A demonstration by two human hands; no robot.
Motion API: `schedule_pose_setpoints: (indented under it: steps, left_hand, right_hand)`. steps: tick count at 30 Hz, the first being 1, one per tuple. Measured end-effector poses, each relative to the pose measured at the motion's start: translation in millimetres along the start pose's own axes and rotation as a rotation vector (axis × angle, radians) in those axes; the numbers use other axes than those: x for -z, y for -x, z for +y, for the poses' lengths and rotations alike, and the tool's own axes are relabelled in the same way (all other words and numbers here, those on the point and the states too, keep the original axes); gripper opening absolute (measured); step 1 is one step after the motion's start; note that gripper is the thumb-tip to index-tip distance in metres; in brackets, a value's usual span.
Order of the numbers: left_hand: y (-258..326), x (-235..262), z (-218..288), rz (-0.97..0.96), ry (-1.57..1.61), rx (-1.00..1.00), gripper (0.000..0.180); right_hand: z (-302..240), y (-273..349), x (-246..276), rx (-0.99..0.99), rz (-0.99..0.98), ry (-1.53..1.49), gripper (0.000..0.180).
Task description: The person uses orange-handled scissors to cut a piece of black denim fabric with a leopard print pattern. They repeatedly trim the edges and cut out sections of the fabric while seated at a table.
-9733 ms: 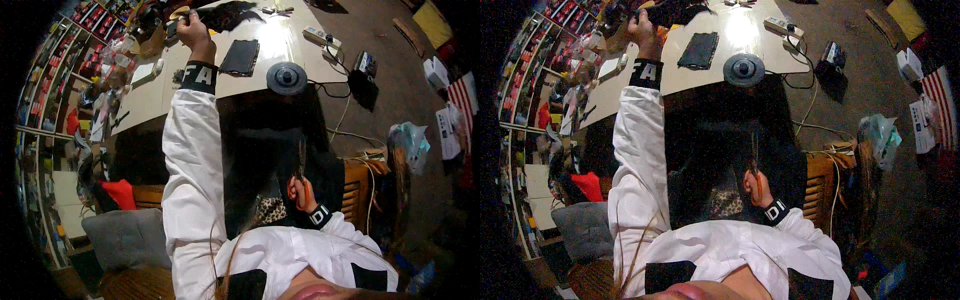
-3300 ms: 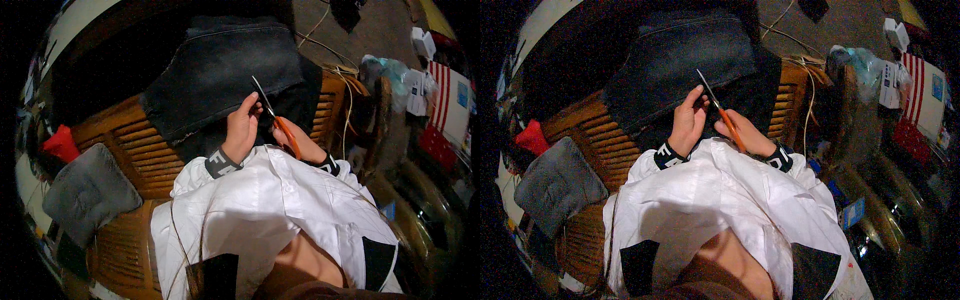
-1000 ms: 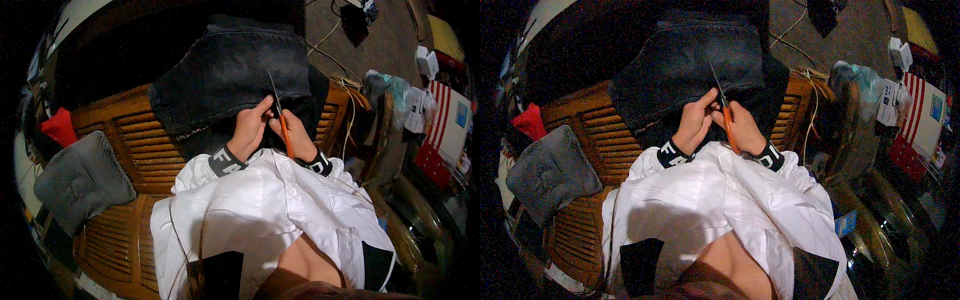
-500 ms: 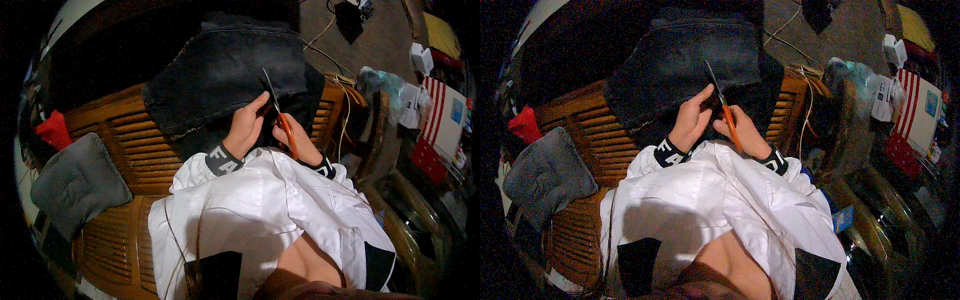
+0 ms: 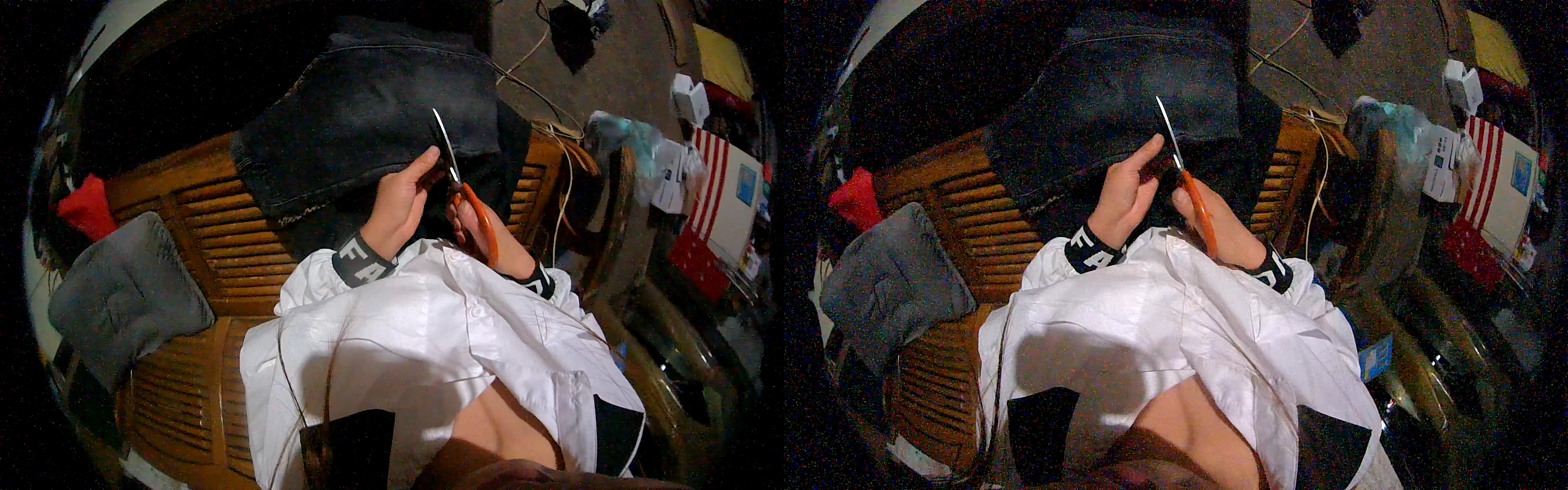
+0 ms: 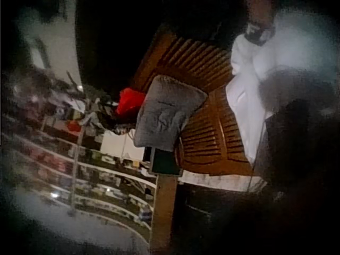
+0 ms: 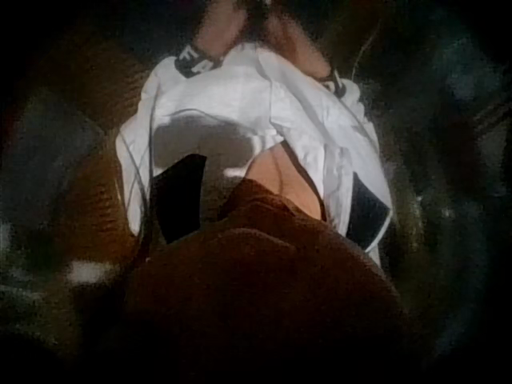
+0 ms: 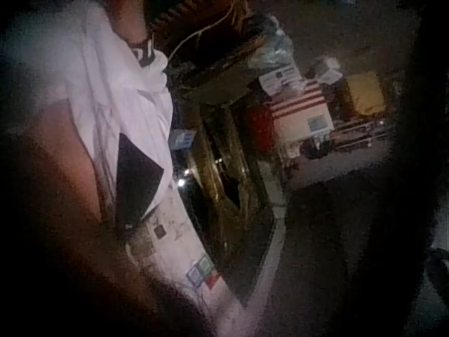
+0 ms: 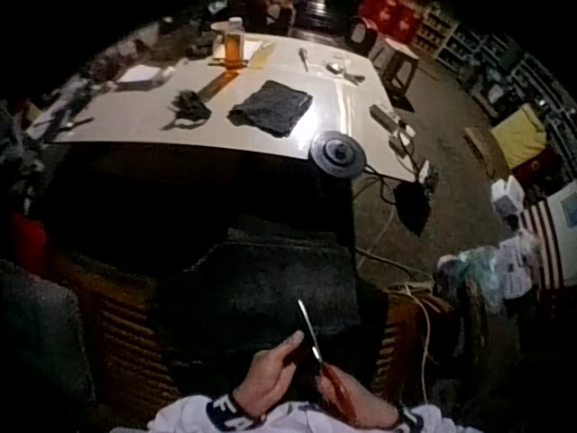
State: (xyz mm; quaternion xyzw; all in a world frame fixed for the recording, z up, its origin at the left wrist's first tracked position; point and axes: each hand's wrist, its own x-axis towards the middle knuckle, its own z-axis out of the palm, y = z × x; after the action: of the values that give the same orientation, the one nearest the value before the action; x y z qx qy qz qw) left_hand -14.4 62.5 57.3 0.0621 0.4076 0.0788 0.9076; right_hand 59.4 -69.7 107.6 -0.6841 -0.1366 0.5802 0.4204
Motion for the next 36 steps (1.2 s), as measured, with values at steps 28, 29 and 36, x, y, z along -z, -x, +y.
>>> schedule_pose_setpoints:
  steps: [28,29,36]
  left_hand:
    - [-6,11,-8,-0.011,-0.085,-0.071,0.021]
    - [-4,9,-7,-0.016,-0.083,-0.072,0.022]
    - [0,1,-4,-0.035,-0.086,-0.077,0.025]
  right_hand:
    - [11,-19,-21,0.052,0.228,0.046,0.029]
    - [14,-19,-20,0.061,0.232,0.053,0.029]
    - [5,-14,-23,-0.001,0.241,0.031,0.031]
